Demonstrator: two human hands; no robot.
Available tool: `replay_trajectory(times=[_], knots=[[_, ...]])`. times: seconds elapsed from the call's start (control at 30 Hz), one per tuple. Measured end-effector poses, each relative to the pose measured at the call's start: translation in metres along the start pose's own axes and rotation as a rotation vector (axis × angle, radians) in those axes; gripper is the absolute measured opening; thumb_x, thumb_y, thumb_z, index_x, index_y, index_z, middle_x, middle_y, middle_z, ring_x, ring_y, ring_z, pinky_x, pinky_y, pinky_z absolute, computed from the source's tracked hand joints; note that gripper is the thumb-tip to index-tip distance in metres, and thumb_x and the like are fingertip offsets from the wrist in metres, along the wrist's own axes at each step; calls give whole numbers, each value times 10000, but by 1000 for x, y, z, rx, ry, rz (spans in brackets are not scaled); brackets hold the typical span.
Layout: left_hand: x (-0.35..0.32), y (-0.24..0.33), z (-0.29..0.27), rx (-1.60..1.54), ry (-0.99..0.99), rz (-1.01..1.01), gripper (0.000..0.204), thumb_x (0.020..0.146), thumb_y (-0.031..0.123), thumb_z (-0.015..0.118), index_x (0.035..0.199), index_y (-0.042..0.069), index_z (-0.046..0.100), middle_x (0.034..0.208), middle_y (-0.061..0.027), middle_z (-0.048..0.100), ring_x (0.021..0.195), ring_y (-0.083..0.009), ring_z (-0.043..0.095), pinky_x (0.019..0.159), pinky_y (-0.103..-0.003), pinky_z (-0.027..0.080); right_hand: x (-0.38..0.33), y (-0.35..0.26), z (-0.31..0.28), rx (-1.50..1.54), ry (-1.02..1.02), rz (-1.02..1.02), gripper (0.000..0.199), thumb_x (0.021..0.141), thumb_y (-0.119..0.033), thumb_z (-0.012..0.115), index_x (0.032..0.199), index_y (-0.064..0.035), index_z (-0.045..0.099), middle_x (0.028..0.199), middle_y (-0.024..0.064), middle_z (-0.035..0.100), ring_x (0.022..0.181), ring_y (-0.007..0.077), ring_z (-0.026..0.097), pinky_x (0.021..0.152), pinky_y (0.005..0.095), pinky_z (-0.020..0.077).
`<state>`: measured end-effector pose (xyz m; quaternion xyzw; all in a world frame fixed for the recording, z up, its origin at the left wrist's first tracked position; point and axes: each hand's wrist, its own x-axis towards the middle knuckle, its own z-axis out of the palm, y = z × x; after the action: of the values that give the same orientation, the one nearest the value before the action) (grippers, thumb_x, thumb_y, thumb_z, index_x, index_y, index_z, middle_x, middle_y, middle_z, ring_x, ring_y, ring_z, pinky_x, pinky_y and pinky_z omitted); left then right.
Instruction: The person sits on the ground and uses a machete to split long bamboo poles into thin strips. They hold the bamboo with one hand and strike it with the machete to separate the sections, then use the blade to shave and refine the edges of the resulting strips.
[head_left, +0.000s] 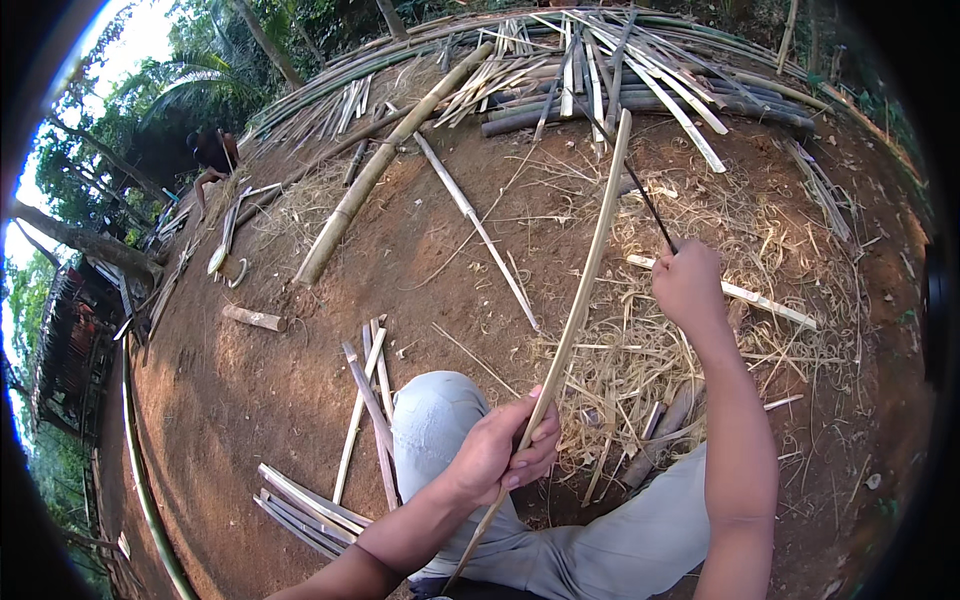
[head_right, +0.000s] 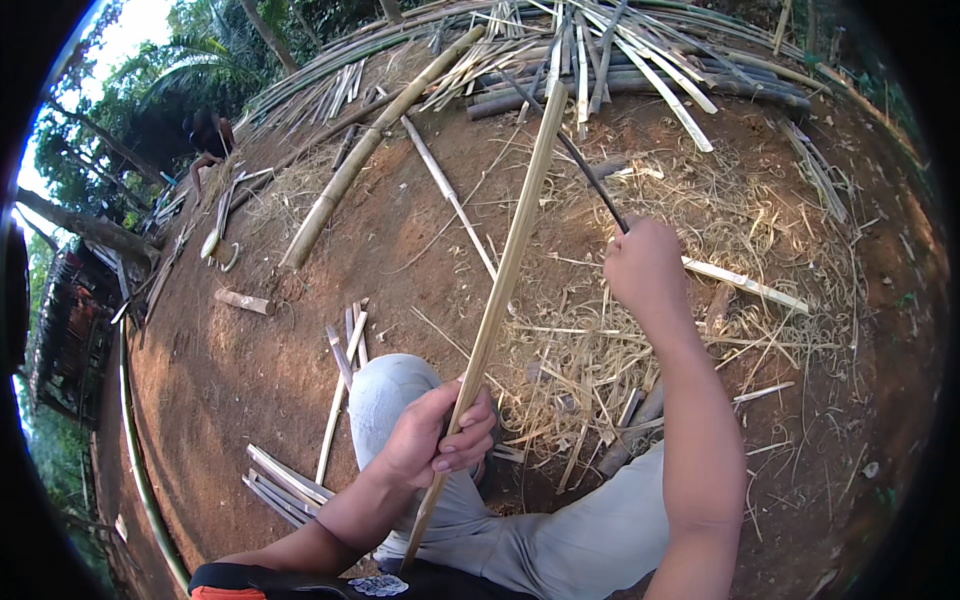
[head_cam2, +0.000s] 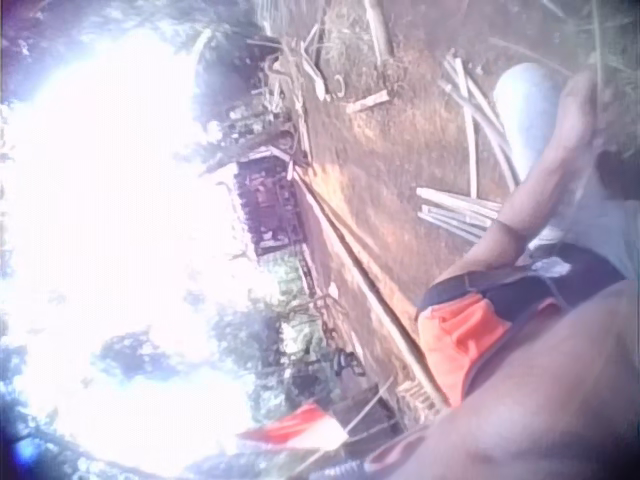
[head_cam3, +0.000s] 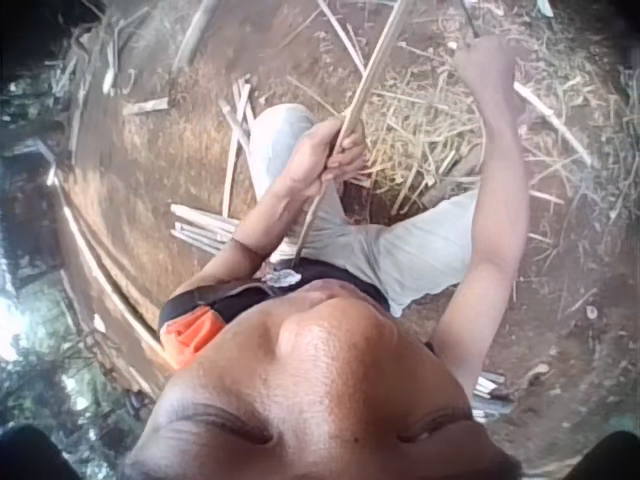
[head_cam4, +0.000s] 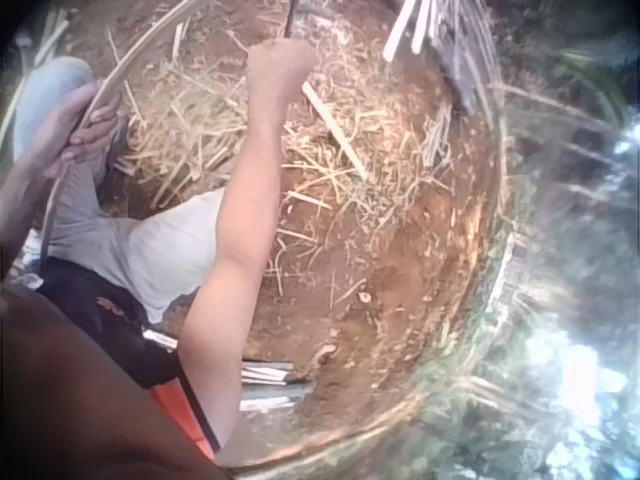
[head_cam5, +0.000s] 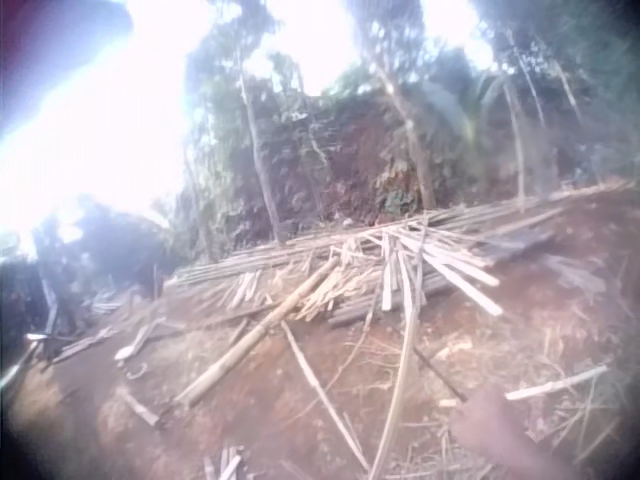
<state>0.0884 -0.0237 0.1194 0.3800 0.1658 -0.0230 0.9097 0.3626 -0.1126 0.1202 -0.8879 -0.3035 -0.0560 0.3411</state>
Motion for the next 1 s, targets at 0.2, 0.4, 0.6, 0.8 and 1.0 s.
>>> replay_trajectory(times=[0.2,0.4,0.6,0.8,1.0], knots=[[-1,-3,-5,41,101,49,441,1062,430,309,802,93,426,544,19,390,359,-70,346,338,-209,288,-3,23,8,135,-65,134,113,794,-43,623,725,3,547,644,167,603,577,294,622,578,394,487],[0,7,-3,239,297,156,367,1045,389,420,888,66,498,574,-13,456,362,-85,400,356,-219,345,-24,1,5,205,-136,61,193,789,-49,630,656,-17,493,578,162,552,560,317,599,555,412,462],[1,8,-2,239,354,191,316,1036,340,473,926,51,539,587,-23,475,357,-89,384,353,-230,341,-64,-30,10,169,-80,-484,138,717,-48,678,718,-21,543,653,166,616,582,362,632,579,446,511],[1,1,-6,76,331,220,348,1051,353,424,874,71,524,563,11,432,360,-69,360,346,-219,306,-103,-52,33,110,-167,-749,72,717,-53,624,726,-55,552,640,100,608,585,283,666,561,401,542],[-5,-8,-3,74,307,236,361,1059,377,383,870,96,511,541,39,367,364,-60,320,344,-214,269,-101,-58,41,89,-3,-851,57,724,-74,592,689,-80,548,619,69,581,569,247,654,538,376,533]])
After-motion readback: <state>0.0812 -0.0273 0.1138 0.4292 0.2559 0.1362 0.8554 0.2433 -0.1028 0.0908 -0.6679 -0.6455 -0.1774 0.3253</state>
